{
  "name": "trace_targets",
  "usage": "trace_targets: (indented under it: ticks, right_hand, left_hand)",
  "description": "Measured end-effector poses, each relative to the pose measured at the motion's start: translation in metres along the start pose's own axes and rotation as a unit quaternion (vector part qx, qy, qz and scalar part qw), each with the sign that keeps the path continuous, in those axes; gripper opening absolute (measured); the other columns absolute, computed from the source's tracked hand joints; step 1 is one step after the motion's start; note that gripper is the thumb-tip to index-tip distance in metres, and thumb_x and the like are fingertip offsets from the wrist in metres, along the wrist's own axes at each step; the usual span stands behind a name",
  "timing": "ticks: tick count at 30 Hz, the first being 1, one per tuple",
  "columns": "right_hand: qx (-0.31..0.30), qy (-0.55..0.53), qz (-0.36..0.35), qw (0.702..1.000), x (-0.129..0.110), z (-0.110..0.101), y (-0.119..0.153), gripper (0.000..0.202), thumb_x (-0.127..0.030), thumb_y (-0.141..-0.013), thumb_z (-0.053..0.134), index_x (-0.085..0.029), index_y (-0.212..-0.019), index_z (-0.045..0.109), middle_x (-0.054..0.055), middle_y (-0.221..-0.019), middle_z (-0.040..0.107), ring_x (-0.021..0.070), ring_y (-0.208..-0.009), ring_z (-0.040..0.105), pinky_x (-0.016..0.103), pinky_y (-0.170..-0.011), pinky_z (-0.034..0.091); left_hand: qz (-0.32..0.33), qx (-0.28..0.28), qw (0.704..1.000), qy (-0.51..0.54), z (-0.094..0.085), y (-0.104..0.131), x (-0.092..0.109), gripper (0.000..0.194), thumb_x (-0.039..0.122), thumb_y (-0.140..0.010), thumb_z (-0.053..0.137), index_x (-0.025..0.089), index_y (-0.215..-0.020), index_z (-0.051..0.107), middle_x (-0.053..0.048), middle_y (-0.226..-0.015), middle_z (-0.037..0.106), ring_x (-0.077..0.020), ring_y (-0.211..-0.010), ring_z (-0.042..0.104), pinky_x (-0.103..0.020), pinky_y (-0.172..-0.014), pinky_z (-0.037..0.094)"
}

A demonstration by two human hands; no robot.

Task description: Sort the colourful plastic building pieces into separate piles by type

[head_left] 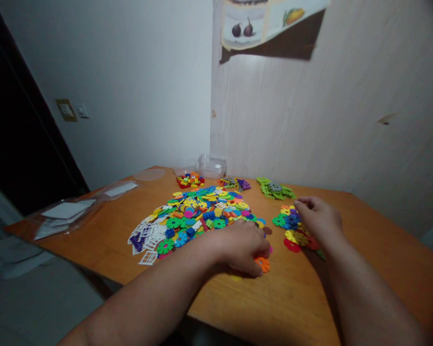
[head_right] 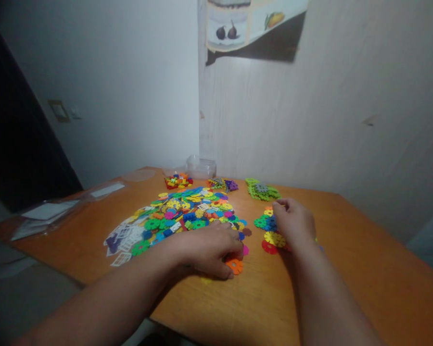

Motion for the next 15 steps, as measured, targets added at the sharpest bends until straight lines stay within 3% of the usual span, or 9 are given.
trace_targets:
  ticks: [6, 9, 12, 15]
  right_hand:
    - [0.010, -0.022, 0.009, 1.000, 0.003, 0.001, -0.002, 0.040, -0.050, -0.086, 0.053, -0.020, -0.096, 0.078, 0.009, -0.087, 0.077, 0.0253, -0.077, 0.067, 0.032, -0.064, 0.042]
    - [-0.005, -0.081, -0.015, 0.997, -0.006, 0.007, 0.003, 0.040, -0.053, -0.085, 0.054, -0.019, -0.089, 0.076, 0.006, -0.077, 0.073, 0.0225, -0.072, 0.064, 0.030, -0.063, 0.042]
    - [-0.091, -0.196, -0.059, 0.974, -0.027, 0.011, 0.017, 0.043, -0.059, -0.082, 0.058, -0.018, -0.078, 0.071, 0.002, -0.068, 0.066, 0.0191, -0.067, 0.058, 0.029, -0.061, 0.042]
    - [-0.246, -0.329, -0.062, 0.910, -0.053, 0.009, 0.040, 0.049, -0.066, -0.079, 0.065, -0.018, -0.070, 0.067, 0.002, -0.062, 0.059, 0.0161, -0.060, 0.052, 0.028, -0.055, 0.040]
  left_hand:
    - [-0.013, 0.007, 1.000, 0.011, -0.002, 0.000, -0.001, 0.018, 0.038, -0.085, 0.065, 0.022, -0.079, 0.070, -0.008, -0.087, 0.071, -0.0263, -0.087, 0.062, -0.037, -0.079, 0.043]
    - [-0.027, 0.043, 0.998, 0.034, -0.002, -0.002, -0.006, 0.020, 0.032, -0.091, 0.056, 0.022, -0.083, 0.071, -0.007, -0.090, 0.073, -0.0233, -0.085, 0.064, -0.034, -0.078, 0.043]
    - [-0.079, 0.118, 0.989, 0.045, -0.002, -0.005, -0.015, 0.021, 0.027, -0.092, 0.053, 0.021, -0.086, 0.071, -0.007, -0.091, 0.074, -0.0211, -0.082, 0.064, -0.030, -0.070, 0.041]
    - [-0.145, 0.183, 0.969, 0.080, 0.001, -0.008, -0.026, 0.021, 0.025, -0.092, 0.050, 0.019, -0.086, 0.069, -0.005, -0.085, 0.072, -0.0183, -0.075, 0.062, -0.027, -0.065, 0.040]
Point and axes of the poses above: each hand's wrist, its own y-axis away from the middle knuckle, its own z-axis out of the palm, x = y × z, the point moved 1 cm from there along -y, towards the middle knuckle
